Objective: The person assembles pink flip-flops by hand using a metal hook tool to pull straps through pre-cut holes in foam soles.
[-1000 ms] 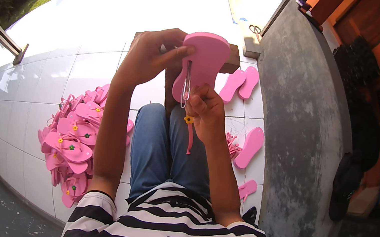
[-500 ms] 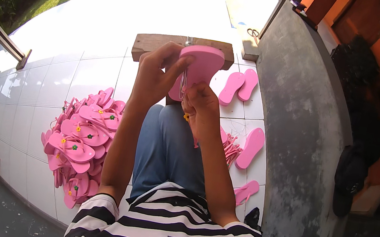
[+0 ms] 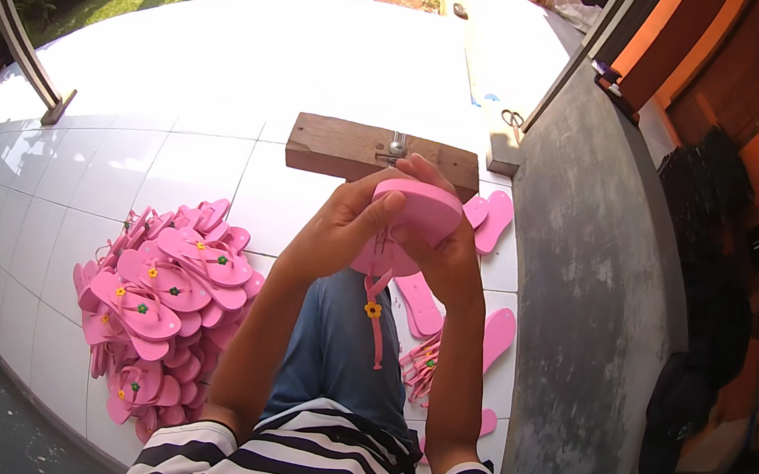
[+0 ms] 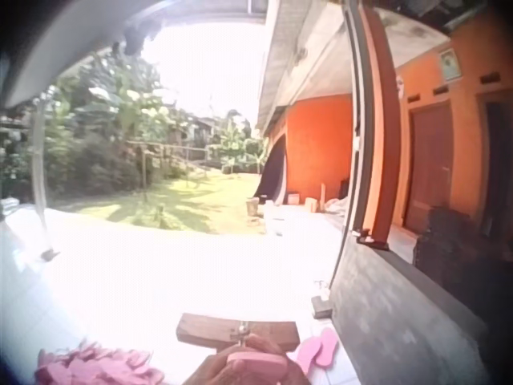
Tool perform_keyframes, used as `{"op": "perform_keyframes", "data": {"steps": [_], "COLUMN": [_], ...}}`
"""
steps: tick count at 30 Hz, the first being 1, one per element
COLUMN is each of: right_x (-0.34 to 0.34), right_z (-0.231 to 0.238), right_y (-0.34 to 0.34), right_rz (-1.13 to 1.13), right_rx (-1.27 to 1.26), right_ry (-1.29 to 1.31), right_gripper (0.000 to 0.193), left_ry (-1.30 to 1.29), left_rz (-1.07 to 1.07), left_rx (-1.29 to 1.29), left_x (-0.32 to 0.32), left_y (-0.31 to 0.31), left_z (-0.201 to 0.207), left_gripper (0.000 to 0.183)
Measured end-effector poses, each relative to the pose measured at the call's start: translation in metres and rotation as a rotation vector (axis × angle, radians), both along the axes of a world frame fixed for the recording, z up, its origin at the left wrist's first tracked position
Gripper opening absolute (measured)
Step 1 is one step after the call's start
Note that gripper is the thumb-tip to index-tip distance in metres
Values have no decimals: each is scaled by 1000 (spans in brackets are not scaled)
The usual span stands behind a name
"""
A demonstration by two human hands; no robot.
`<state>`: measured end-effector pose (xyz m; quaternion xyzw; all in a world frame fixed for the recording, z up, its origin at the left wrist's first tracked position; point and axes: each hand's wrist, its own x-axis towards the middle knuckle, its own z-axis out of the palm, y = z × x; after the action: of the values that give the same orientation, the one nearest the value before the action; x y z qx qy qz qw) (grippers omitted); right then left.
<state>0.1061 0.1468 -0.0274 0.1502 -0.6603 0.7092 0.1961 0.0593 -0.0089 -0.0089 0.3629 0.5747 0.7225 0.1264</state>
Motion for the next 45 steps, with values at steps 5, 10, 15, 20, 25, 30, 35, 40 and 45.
{"op": "perform_keyframes", "data": {"steps": [5,10,15,20,25,30,35,40,45], "right_x": [-11,8,31,118,123,119,118,107,115], "right_z": [-3,-17,-18,-41,-91,-89,-121,-135,-123], "right_y": [-3,-26,-37,-48,-53,-70,-87,-97,-91], "right_rz": [176,-87,-146,-17,-273,-592,-442,-395,-219], "right_rx": [-151,-249,-252,-109,35,621,979,978,856], "right_ry": [2,-159,-131,51,-298,-275,-323,-254,-239], "right_gripper": [46,36,31,35,55,48,31,18,11], "left_ry": [12,10,-63,208,-177,-155,-116,216,85], "left_rz": [151,260,277,234,203,387,283,455,519], "left_rx": [55,-23,27,34,-212,-500,-666,-957,-991], "left_x": [1,17,40,142,119,75,72,59,31], "left_y": [14,12,10,-28,-33,-46,-43,-52,-78], "left_z": [-9,-9,-15,-23,-80,-127,-127,-136,-140], "left_gripper": [41,38,38,40,40,40,40,43,44]}}
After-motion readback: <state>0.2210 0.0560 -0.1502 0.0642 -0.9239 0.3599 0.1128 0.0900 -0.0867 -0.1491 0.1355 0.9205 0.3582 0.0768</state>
